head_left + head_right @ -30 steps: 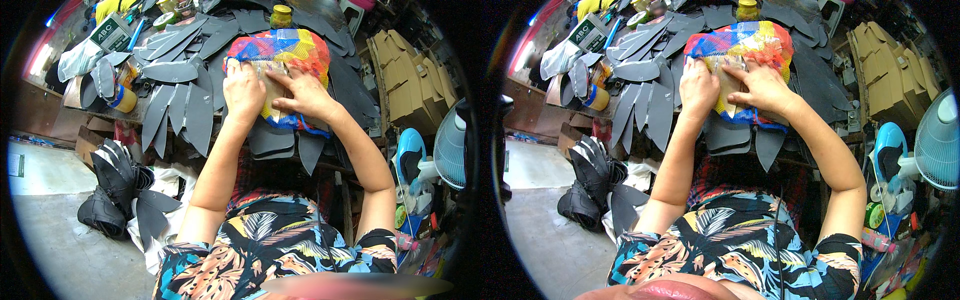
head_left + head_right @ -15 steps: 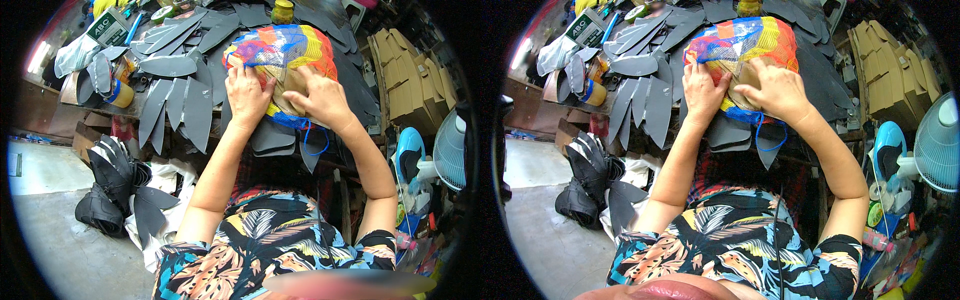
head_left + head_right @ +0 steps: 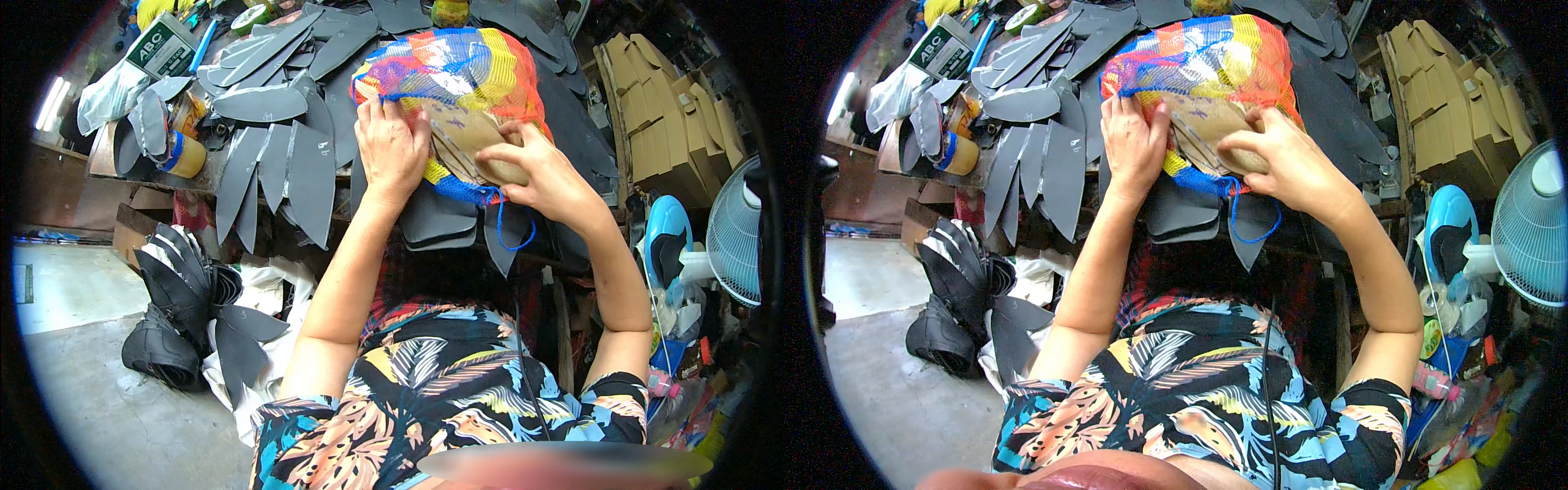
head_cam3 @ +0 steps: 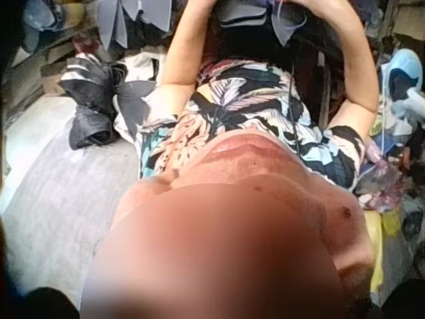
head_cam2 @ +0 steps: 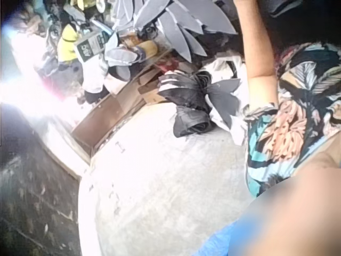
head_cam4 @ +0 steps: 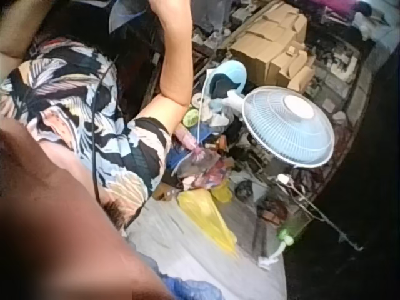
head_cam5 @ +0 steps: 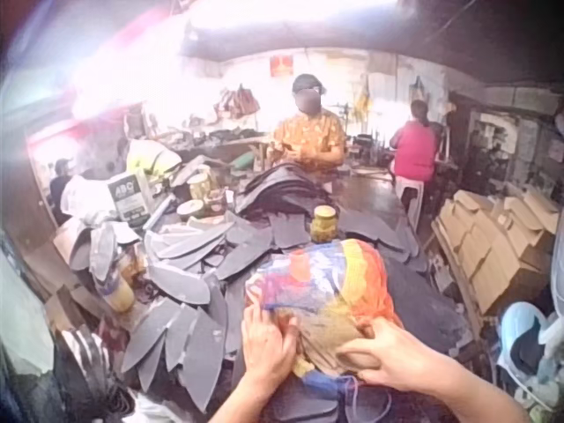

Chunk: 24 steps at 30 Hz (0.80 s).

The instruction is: The person repeatedly picks up gray shoe sole pieces from a pile on a workbench, places them into a colorful mesh bag, and then removes them again. The person also handles small cardboard templates, placing them into the bag and taking them out. The actions are repetitive and do not show a clear final state or destination for the items.

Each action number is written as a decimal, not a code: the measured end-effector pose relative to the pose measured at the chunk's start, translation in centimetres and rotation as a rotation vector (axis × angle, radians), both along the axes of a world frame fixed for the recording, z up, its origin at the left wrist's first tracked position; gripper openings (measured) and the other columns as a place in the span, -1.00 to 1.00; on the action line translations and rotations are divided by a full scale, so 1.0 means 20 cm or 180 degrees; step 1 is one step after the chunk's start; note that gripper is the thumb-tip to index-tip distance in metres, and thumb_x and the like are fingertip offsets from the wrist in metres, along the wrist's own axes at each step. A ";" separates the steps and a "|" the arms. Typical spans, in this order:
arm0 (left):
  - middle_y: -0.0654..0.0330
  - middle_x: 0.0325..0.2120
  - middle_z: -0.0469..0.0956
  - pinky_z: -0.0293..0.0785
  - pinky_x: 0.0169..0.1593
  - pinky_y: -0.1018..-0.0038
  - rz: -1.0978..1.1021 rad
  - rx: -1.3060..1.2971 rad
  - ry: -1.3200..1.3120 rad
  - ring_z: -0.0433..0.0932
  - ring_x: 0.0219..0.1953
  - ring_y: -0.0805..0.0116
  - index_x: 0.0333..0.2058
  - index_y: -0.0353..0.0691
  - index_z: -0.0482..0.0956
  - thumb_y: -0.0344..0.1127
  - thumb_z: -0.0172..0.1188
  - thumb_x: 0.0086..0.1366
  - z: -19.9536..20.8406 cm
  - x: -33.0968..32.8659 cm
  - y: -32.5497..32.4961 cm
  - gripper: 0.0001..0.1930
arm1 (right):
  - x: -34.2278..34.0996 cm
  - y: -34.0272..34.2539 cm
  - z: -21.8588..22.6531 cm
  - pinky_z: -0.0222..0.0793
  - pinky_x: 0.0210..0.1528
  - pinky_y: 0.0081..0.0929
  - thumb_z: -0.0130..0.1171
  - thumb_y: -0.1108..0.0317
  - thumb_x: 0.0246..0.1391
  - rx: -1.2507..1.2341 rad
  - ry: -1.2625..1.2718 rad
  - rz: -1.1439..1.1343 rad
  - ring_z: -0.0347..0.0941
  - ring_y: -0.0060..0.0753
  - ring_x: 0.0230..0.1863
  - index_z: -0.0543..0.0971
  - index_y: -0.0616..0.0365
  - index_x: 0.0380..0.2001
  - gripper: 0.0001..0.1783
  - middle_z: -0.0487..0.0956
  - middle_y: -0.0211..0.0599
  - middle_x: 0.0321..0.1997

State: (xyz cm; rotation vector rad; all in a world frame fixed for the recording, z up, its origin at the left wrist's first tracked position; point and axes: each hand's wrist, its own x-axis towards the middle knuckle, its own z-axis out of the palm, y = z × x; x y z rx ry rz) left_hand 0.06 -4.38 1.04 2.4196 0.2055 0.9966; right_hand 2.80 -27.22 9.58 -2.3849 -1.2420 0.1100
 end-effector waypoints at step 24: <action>-0.07 -0.08 0.47 0.33 0.10 0.07 0.0051 0.0251 0.0086 0.38 0.06 -0.08 -0.03 -0.37 0.44 -0.19 0.29 0.17 -0.01 0.00 0.01 -0.52 | -0.14 -0.13 -0.01 0.39 0.17 -0.21 0.39 0.48 -0.27 -0.0005 -0.0227 -0.0283 0.40 -0.01 0.12 0.62 -0.05 -0.04 -0.42 0.45 -0.13 0.06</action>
